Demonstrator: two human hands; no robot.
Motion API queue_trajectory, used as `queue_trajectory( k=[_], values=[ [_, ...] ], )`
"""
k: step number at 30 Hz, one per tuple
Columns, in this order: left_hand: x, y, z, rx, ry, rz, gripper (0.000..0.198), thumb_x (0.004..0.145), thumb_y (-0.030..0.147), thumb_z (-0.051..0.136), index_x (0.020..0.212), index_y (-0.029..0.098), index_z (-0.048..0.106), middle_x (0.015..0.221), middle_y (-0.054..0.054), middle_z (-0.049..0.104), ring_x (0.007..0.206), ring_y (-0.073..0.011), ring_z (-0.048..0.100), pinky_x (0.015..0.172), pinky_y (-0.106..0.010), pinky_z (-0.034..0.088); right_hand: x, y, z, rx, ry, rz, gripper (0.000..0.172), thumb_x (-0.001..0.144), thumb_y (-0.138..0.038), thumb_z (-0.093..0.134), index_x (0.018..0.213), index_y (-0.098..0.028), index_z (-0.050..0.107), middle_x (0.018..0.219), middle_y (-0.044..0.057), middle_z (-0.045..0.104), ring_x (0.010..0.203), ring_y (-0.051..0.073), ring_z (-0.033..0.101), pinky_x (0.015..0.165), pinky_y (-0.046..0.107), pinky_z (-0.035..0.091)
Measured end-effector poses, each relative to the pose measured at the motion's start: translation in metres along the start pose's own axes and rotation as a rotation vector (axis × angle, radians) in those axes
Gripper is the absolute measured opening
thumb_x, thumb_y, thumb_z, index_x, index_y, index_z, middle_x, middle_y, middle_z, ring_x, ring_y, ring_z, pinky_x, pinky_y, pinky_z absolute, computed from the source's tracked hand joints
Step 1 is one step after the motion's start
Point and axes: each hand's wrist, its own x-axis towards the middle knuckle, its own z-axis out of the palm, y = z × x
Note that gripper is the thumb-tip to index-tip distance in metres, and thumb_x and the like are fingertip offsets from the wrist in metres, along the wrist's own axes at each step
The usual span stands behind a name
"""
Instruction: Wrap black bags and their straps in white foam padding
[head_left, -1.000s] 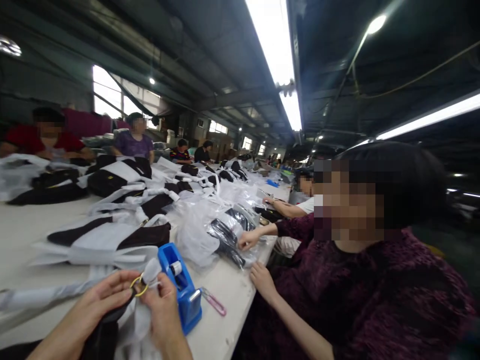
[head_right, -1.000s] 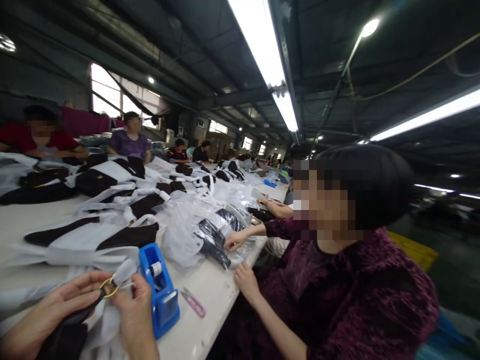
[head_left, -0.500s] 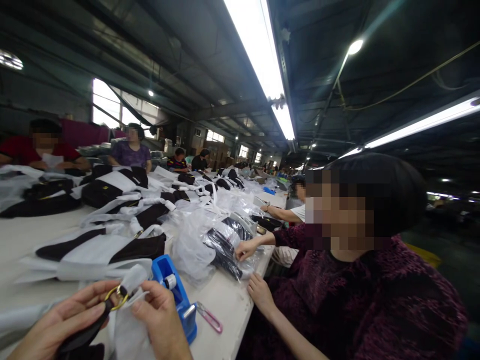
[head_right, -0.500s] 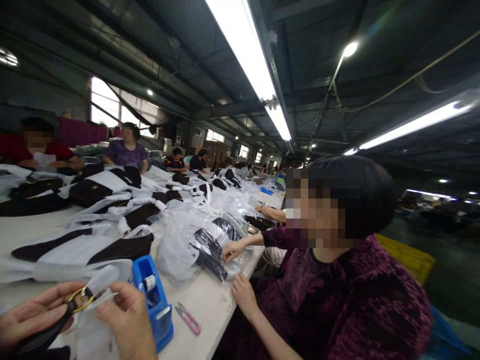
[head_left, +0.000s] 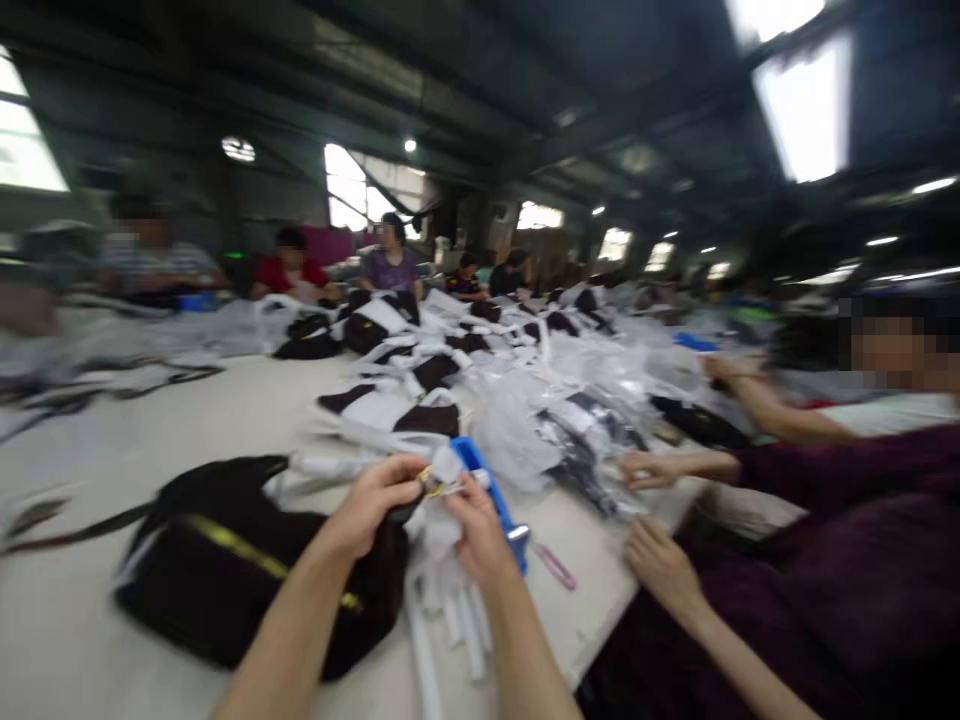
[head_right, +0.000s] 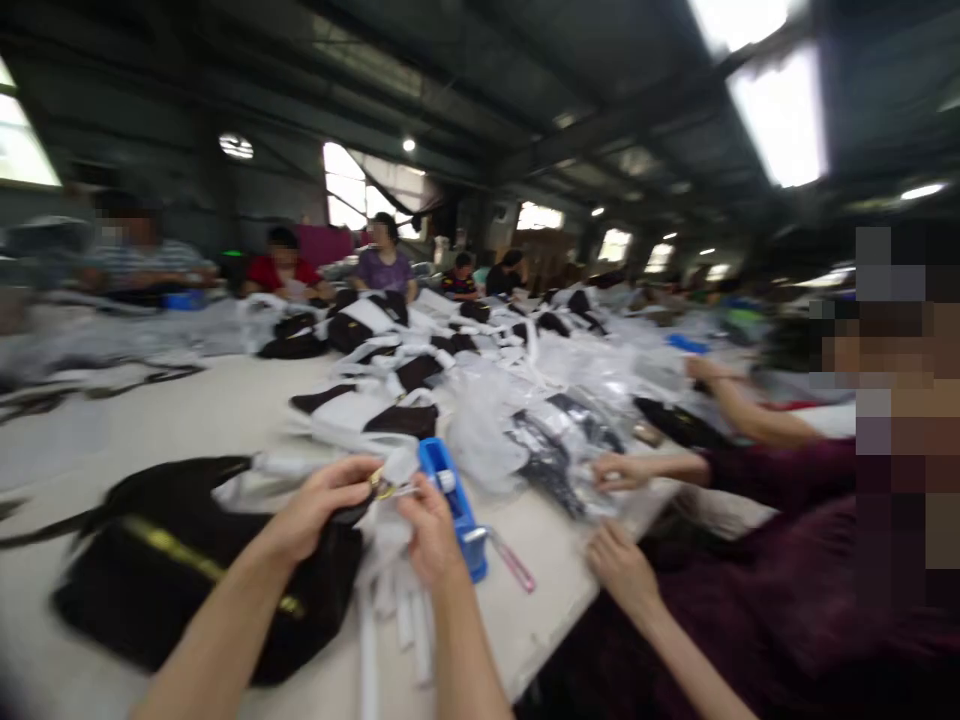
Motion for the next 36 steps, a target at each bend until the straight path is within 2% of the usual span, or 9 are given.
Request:
queue_trajectory(
  k=[2,4,8,15,25,28,32,34,36],
  values=[
    [-0.002,0.002,-0.001,-0.022,-0.01,-0.016,0.04,0.057,0.025,0.078,0.096,0.015,0.074,0.098,-0.007,0.072,0.092,-0.0213,0.061,0.088,-0.031,0.043,0.003,0.033,0.02,0.114,0.04,0.074,0.035,0.068,-0.034,0.079,0.101,-0.036,0.069,0.086,-0.001,0.075,0.085,0.024,0.068,0.074,0.037,0.053],
    [-0.002,0.0,-0.003,-0.039,0.001,-0.032,0.041,0.057,0.022,0.076,0.098,0.016,0.075,0.1,-0.007,0.072,0.095,-0.0211,0.061,0.092,-0.031,0.041,0.005,0.047,0.024,0.168,0.126,0.127,0.033,0.068,-0.033,0.08,0.099,-0.035,0.069,0.087,-0.002,0.074,0.08,0.021,0.068,0.072,0.035,0.053],
    [-0.003,-0.001,-0.001,-0.078,-0.013,-0.003,0.041,0.058,0.018,0.074,0.1,0.016,0.076,0.098,-0.007,0.072,0.099,-0.0214,0.061,0.094,-0.031,0.04,0.008,0.042,0.018,0.175,0.229,0.16,0.037,0.064,-0.032,0.084,0.097,-0.029,0.069,0.086,-0.003,0.074,0.073,0.017,0.067,0.07,0.032,0.053],
    [0.001,-0.008,-0.005,-0.181,0.059,-0.037,0.046,0.058,0.017,0.074,0.104,0.014,0.074,0.098,-0.008,0.071,0.092,-0.018,0.062,0.089,-0.029,0.042,0.008,0.044,0.033,0.185,0.343,0.157,0.046,0.058,-0.031,0.087,0.1,-0.03,0.069,0.089,-0.003,0.073,0.083,0.02,0.068,0.075,0.033,0.055],
    [-0.005,0.005,0.002,0.004,0.021,0.063,0.037,0.062,0.016,0.061,0.097,0.016,0.073,0.096,-0.005,0.069,0.096,-0.0184,0.058,0.091,-0.029,0.041,0.008,0.039,0.027,0.08,0.241,0.134,0.04,0.064,-0.033,0.083,0.101,-0.029,0.07,0.089,-0.002,0.073,0.083,0.019,0.066,0.076,0.033,0.052],
    [-0.006,0.012,0.004,0.161,0.044,0.089,0.022,0.075,0.032,0.059,0.082,0.013,0.069,0.081,-0.004,0.064,0.082,-0.0172,0.055,0.079,-0.028,0.042,0.006,0.034,0.027,-0.069,0.158,0.119,0.034,0.07,-0.035,0.08,0.102,-0.028,0.07,0.092,-0.001,0.073,0.084,0.019,0.065,0.079,0.032,0.05],
    [-0.008,0.017,0.01,0.397,0.115,0.13,0.029,0.08,0.037,0.058,0.062,0.014,0.058,0.065,0.001,0.051,0.066,-0.0128,0.044,0.063,-0.025,0.035,0.004,0.026,0.032,-0.275,0.069,0.008,0.029,0.077,-0.035,0.074,0.105,-0.027,0.07,0.102,0.0,0.071,0.1,0.02,0.061,0.092,0.034,0.044],
    [-0.008,0.019,0.012,0.376,0.105,0.199,0.021,0.077,0.028,0.059,0.06,0.015,0.057,0.069,0.0,0.052,0.071,-0.013,0.046,0.066,-0.024,0.035,0.003,0.023,0.038,-0.321,0.083,-0.031,0.026,0.078,-0.035,0.073,0.103,-0.027,0.07,0.103,0.0,0.07,0.101,0.02,0.06,0.093,0.033,0.043],
    [-0.009,0.021,0.012,0.19,0.069,0.213,0.011,0.072,0.024,0.062,0.067,0.014,0.061,0.075,-0.001,0.056,0.075,-0.0138,0.05,0.071,-0.025,0.038,0.002,0.019,0.043,-0.278,0.142,-0.032,0.026,0.077,-0.035,0.074,0.101,-0.027,0.069,0.098,-0.001,0.07,0.093,0.018,0.061,0.088,0.032,0.045]
  ],
)
